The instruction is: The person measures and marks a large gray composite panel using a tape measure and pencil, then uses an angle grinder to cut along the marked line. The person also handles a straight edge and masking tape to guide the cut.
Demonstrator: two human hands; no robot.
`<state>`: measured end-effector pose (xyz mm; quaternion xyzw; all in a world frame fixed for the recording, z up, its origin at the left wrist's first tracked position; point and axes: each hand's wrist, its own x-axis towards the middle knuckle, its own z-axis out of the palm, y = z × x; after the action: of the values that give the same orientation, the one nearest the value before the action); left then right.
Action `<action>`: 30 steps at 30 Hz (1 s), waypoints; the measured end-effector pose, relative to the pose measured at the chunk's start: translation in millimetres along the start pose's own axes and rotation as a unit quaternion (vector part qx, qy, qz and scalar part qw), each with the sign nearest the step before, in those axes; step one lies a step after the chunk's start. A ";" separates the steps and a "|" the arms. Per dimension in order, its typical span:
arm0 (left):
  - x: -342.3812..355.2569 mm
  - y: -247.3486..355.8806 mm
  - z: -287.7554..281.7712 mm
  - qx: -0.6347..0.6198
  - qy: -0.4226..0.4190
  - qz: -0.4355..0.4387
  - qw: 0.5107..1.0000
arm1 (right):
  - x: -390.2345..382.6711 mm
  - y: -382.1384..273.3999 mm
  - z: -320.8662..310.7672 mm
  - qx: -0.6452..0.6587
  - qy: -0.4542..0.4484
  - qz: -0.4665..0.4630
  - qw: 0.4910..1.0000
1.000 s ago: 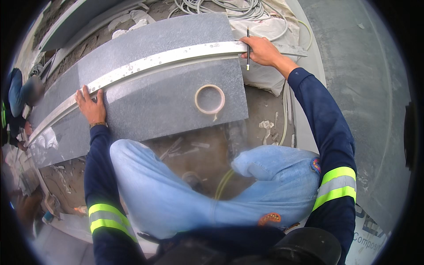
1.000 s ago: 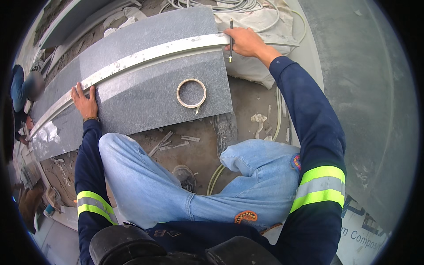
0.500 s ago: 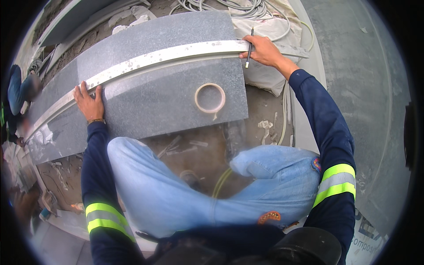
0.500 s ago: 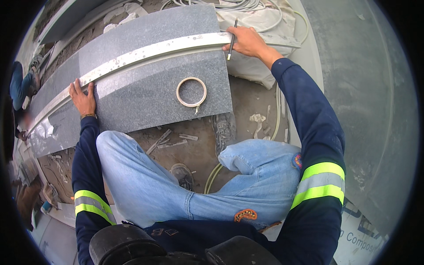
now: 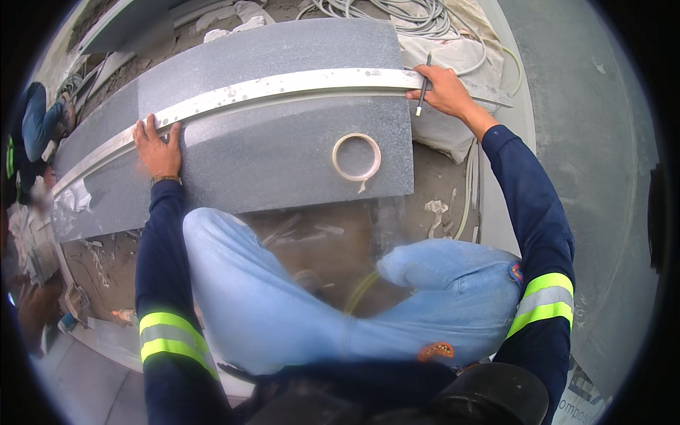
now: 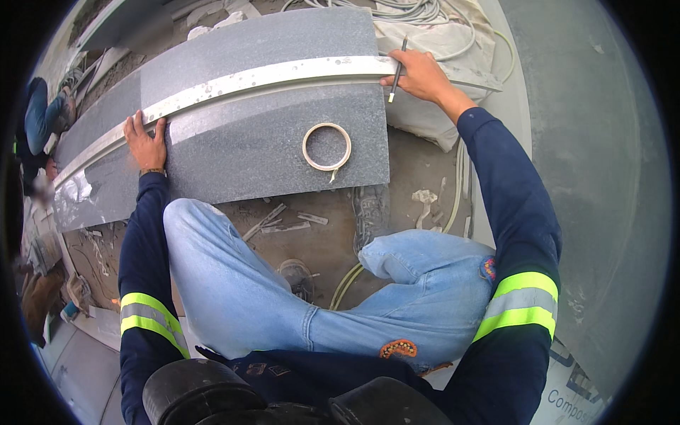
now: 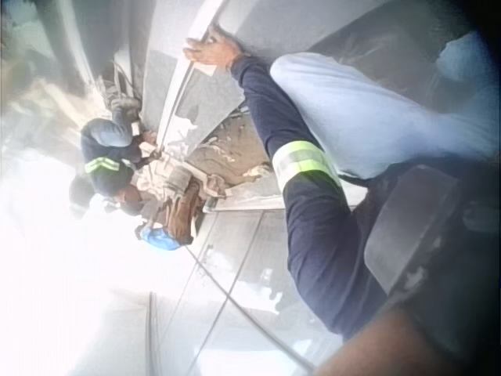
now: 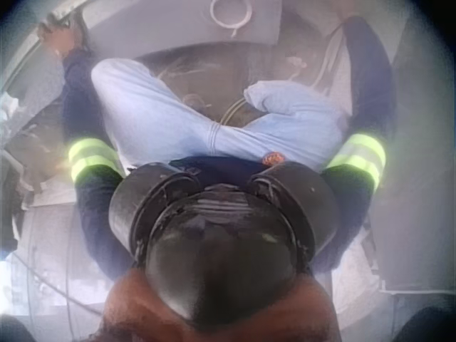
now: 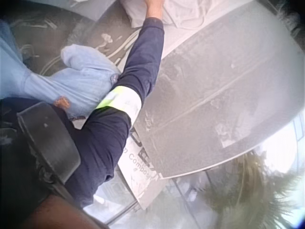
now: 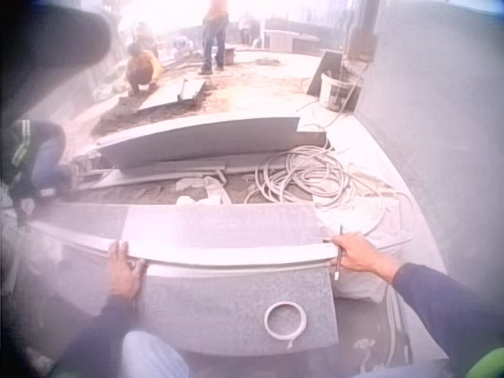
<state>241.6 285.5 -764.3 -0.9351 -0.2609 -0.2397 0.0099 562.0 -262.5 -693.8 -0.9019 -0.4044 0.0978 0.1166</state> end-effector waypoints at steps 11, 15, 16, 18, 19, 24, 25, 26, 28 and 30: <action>10.8 28.6 -32.2 -0.067 -0.071 -0.104 0.990 | -13.5 28.7 20.7 0.024 0.026 0.028 0.999; -5.3 22.1 -38.3 -0.050 -0.074 -0.132 0.987 | -3.1 9.1 13.2 0.019 0.003 0.029 0.999; -4.7 23.9 -37.1 -0.048 -0.074 -0.132 0.987 | -4.7 8.7 10.7 0.019 0.002 0.032 0.999; -2.6 26.6 -35.0 -0.048 -0.074 -0.132 0.987 | -5.4 7.2 5.4 0.015 -0.002 0.037 0.999; -1.5 27.2 -34.2 -0.049 -0.074 -0.132 0.987 | -5.2 7.0 4.1 0.014 -0.004 0.041 0.999; -3.8 21.6 -33.6 -0.067 -0.066 -0.133 0.987 | -1.9 3.0 5.8 0.016 -0.005 0.044 0.999; -5.6 18.0 -33.9 -0.068 -0.064 -0.133 0.987 | -0.5 -1.1 5.3 0.018 -0.011 0.049 0.999; -7.4 13.9 -34.4 -0.069 -0.063 -0.132 0.987 | -0.1 -2.6 6.9 0.018 -0.007 0.043 0.999; -0.1 19.6 -36.2 -0.066 -0.071 -0.122 0.988 | -5.0 1.9 7.0 0.018 0.004 0.039 0.999; 12.8 25.8 -35.8 -0.065 -0.081 -0.113 0.988 | -14.0 8.6 8.9 0.017 0.028 0.044 0.998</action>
<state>248.0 264.3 -724.1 -0.9145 -0.3489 -0.1791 -0.0994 556.5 -277.5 -703.6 -0.9193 -0.3588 0.0844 0.1383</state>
